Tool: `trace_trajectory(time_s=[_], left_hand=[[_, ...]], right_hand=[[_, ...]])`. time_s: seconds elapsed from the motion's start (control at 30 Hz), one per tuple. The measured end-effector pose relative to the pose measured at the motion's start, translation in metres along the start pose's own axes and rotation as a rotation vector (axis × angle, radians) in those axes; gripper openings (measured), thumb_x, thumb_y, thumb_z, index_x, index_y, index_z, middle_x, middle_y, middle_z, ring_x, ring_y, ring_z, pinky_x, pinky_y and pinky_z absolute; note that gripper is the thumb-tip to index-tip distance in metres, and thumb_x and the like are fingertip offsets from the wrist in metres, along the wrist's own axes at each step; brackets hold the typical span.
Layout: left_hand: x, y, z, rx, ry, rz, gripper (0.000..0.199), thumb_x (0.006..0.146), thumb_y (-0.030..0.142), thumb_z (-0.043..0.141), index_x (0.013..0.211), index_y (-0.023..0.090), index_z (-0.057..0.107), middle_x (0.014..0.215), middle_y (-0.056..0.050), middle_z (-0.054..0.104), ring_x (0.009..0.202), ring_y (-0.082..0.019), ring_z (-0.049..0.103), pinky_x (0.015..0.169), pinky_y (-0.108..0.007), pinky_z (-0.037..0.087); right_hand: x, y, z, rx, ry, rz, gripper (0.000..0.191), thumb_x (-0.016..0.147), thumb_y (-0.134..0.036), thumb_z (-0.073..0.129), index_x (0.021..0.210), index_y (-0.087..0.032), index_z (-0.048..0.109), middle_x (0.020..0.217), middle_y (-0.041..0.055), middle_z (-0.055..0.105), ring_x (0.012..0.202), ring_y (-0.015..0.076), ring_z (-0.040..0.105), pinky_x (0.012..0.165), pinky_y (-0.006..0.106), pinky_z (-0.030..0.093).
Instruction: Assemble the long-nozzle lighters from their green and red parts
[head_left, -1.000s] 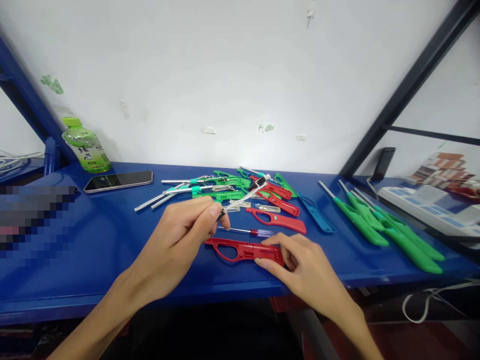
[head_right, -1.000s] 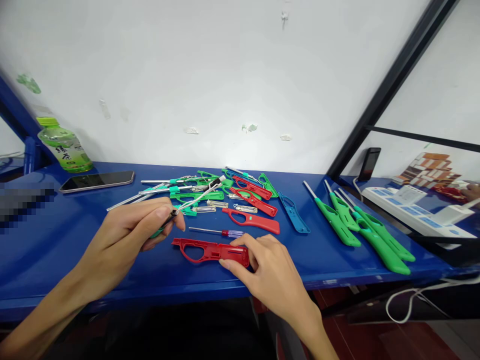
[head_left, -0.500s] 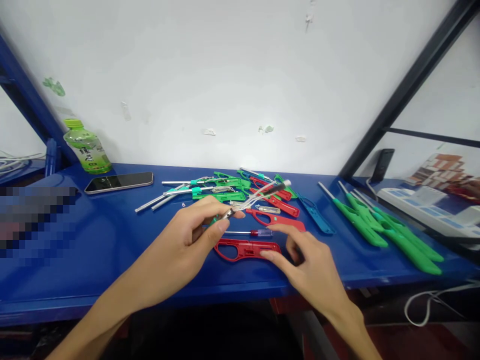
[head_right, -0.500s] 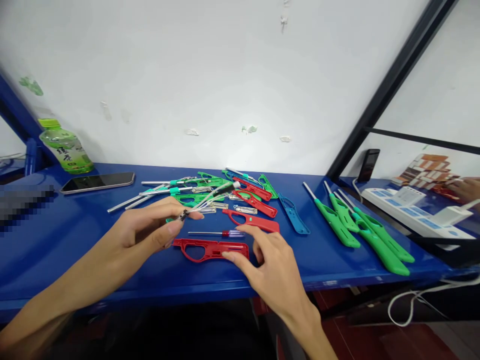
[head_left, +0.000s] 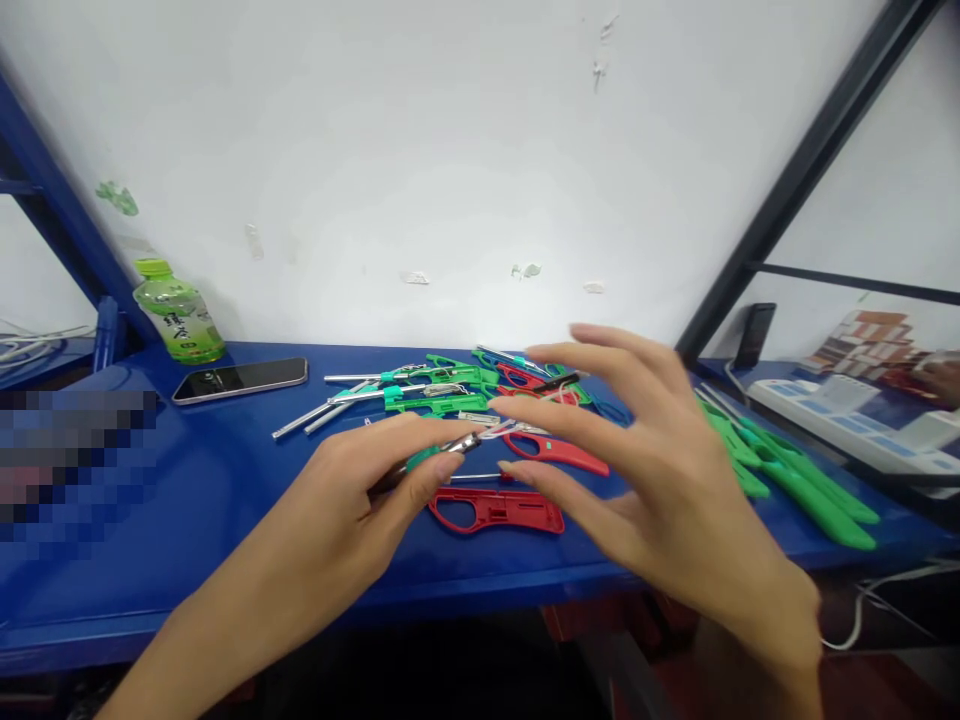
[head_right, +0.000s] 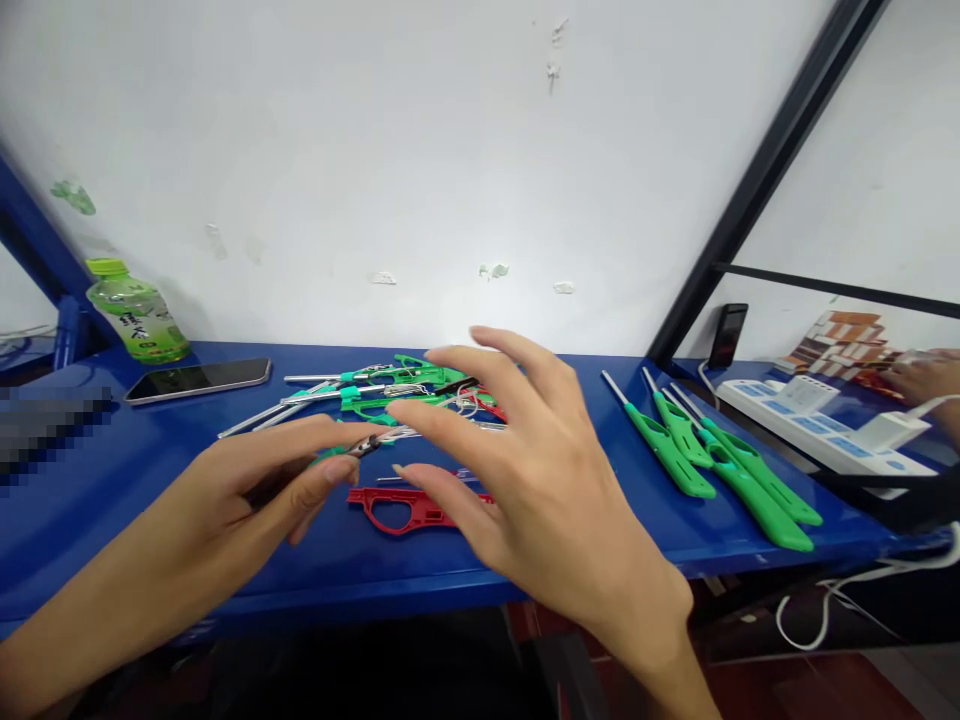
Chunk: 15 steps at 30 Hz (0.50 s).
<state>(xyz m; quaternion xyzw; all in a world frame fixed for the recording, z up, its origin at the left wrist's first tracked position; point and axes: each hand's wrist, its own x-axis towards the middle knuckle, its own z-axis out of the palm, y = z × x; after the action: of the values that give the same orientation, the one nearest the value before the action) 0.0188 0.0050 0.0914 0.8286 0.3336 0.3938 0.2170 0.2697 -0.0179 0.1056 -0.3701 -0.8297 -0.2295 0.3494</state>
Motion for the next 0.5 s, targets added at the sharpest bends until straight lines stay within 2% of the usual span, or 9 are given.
trace_trajectory(time_s=[0.07,0.1,0.2,0.33,0.5], left_hand=[[-0.002,0.002,-0.003,0.021,0.007,-0.013,0.025,0.11,0.041,0.06,0.121,0.035,0.081,0.099,0.0,0.08,0.098,-0.022,0.076,0.086,-0.028,0.056],[-0.003,0.002,-0.004,0.032,0.011,-0.025,0.025,0.11,0.043,0.061,0.12,0.034,0.081,0.102,0.0,0.081,0.099,-0.022,0.076,0.086,-0.029,0.056],[-0.006,0.0,-0.007,0.074,0.027,-0.051,0.021,0.107,0.044,0.065,0.115,0.032,0.081,0.095,0.002,0.081,0.08,-0.018,0.074,0.073,-0.027,0.056],[-0.008,-0.002,-0.01,0.137,-0.002,-0.038,0.016,0.107,0.037,0.064,0.106,0.029,0.078,0.088,0.005,0.079,0.067,-0.013,0.067,0.062,-0.024,0.05],[-0.009,0.001,-0.013,0.157,-0.039,-0.014,0.016,0.109,0.035,0.062,0.11,0.03,0.078,0.094,0.006,0.08,0.074,-0.012,0.069,0.066,-0.022,0.052]], right_hand=[[0.007,0.0,0.002,0.064,-0.05,-0.051,0.024,0.108,-0.03,0.068,0.131,-0.031,0.075,0.135,0.0059,0.074,0.14,0.0307,0.058,0.117,0.053,0.049],[0.009,0.0,0.003,0.089,-0.064,-0.068,0.021,0.109,-0.029,0.066,0.128,-0.029,0.076,0.128,0.0045,0.078,0.136,0.0283,0.06,0.116,0.05,0.048],[0.012,0.0,0.008,0.138,-0.094,-0.09,0.017,0.112,-0.03,0.063,0.119,-0.027,0.078,0.109,0.0006,0.082,0.121,0.0228,0.068,0.118,0.046,0.043],[0.014,0.002,0.012,0.208,-0.084,-0.102,0.019,0.114,-0.026,0.059,0.114,-0.025,0.077,0.1,-0.0008,0.08,0.098,0.0174,0.07,0.117,0.045,0.04],[0.012,0.003,0.013,0.27,-0.093,-0.11,0.02,0.109,-0.011,0.062,0.111,-0.023,0.078,0.097,-0.0012,0.077,0.094,0.0163,0.069,0.117,0.043,0.037]])
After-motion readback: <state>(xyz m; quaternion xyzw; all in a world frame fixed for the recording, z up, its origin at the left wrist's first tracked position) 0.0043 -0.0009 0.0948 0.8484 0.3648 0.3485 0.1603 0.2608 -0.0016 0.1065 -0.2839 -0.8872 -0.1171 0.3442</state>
